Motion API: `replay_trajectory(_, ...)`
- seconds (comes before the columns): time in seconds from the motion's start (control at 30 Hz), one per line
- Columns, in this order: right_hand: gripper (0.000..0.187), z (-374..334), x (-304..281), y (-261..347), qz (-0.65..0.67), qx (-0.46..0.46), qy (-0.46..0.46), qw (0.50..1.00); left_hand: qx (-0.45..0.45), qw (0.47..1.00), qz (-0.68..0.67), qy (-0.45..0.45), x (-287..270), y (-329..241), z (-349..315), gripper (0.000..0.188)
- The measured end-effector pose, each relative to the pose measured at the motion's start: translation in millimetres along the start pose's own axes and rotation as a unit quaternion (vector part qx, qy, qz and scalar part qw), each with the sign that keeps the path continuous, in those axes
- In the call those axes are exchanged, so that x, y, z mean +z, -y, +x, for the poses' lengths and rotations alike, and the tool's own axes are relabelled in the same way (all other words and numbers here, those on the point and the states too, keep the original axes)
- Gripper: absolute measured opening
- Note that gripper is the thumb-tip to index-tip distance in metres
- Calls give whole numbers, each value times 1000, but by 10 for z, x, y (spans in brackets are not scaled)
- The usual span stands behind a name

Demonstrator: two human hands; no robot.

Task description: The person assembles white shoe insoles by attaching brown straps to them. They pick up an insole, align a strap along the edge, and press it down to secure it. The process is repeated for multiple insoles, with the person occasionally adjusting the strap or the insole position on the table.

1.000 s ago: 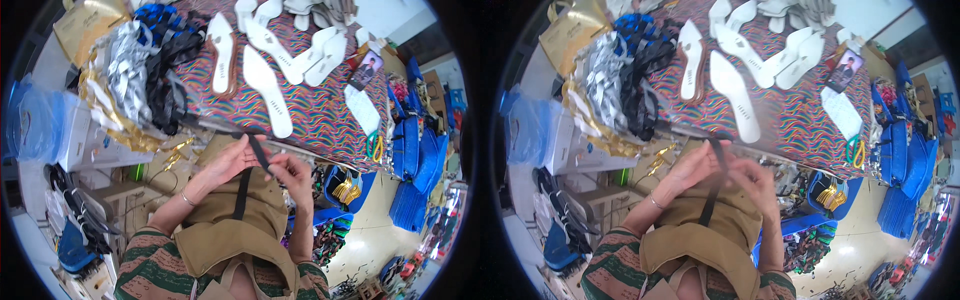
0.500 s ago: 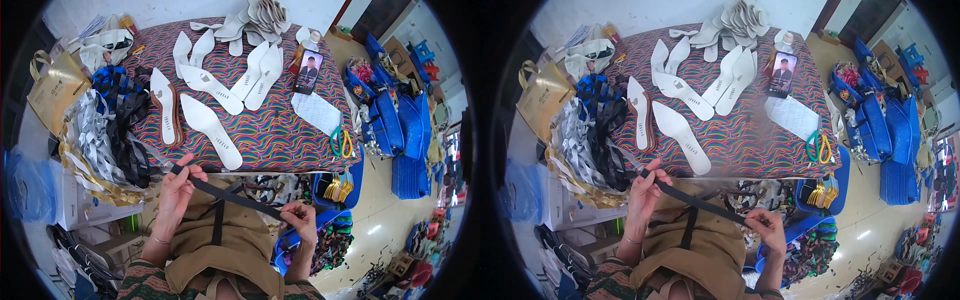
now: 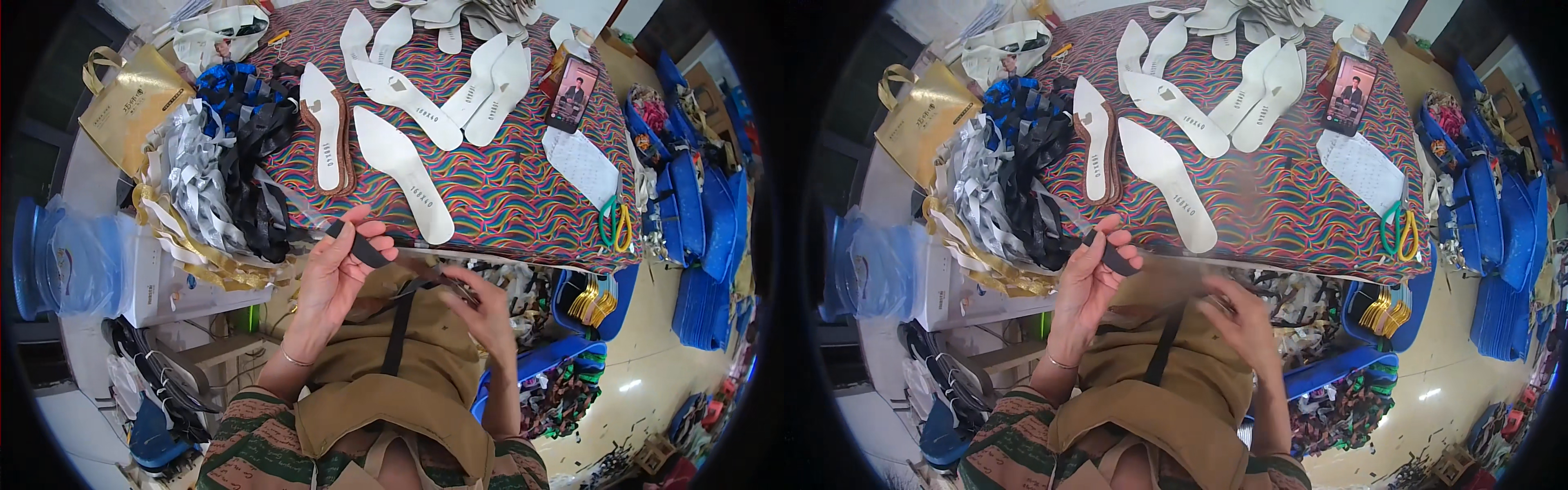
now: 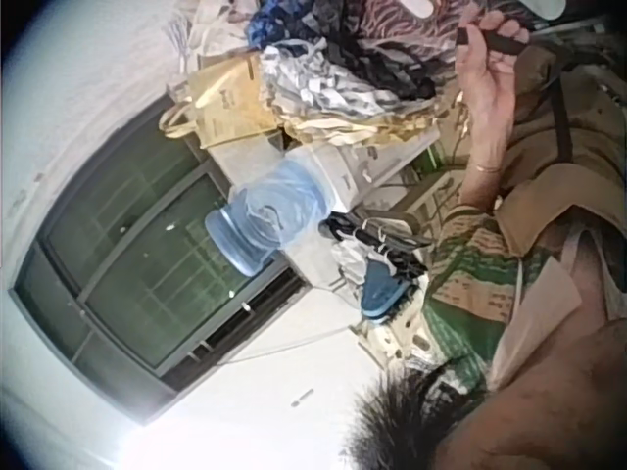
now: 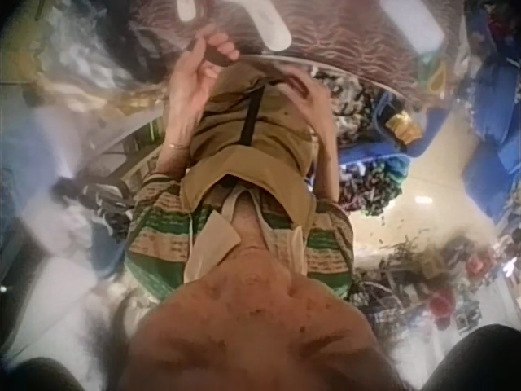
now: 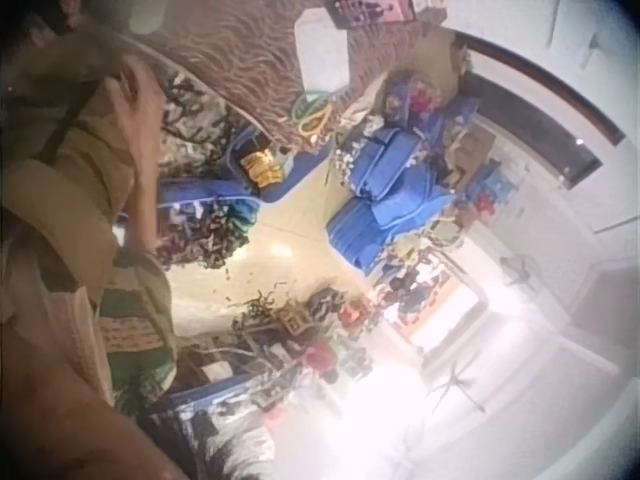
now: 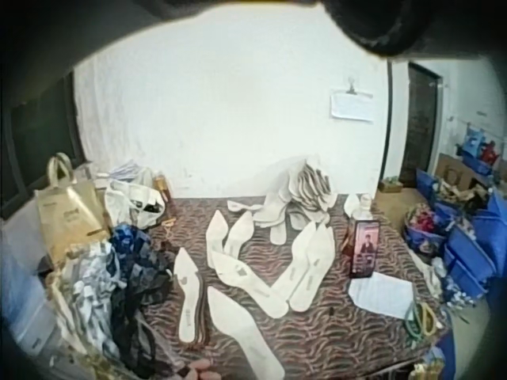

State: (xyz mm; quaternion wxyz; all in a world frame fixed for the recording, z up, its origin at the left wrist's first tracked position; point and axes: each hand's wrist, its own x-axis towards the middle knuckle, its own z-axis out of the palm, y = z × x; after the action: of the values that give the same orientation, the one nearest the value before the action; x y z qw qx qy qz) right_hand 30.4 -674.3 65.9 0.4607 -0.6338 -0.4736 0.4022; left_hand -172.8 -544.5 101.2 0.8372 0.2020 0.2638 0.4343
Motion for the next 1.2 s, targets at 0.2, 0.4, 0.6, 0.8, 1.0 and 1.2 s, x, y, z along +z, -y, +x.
replay_trajectory(0.2, 31, 388, 465, 189, 80, -123, 53, 988, 17, 999, 46, -12, 194, -119, -17, 35)
replay_trajectory(0.4, 19, 296, 432, 258, 198, -13, 121, 973, 103, 985, 136, -12, 216, -235, 73, 39)
replay_trajectory(0.6, 21, 127, 335, 393, 250, 69, 139, 956, 146, 972, 184, 13, 182, -202, 155, 36)
replay_trajectory(0.8, 19, 134, 424, 458, 232, 108, 26, 966, 138, 969, 205, 15, 317, -130, 237, 34)
replay_trajectory(1.0, 12, 108, 536, 340, 213, 61, -50, 974, 158, 948, 268, 73, 324, -43, 304, 35)
replay_trajectory(1.2, 5, 67, 509, 262, 202, 40, -122, 971, -9, 942, 329, 61, 183, 41, 244, 43)
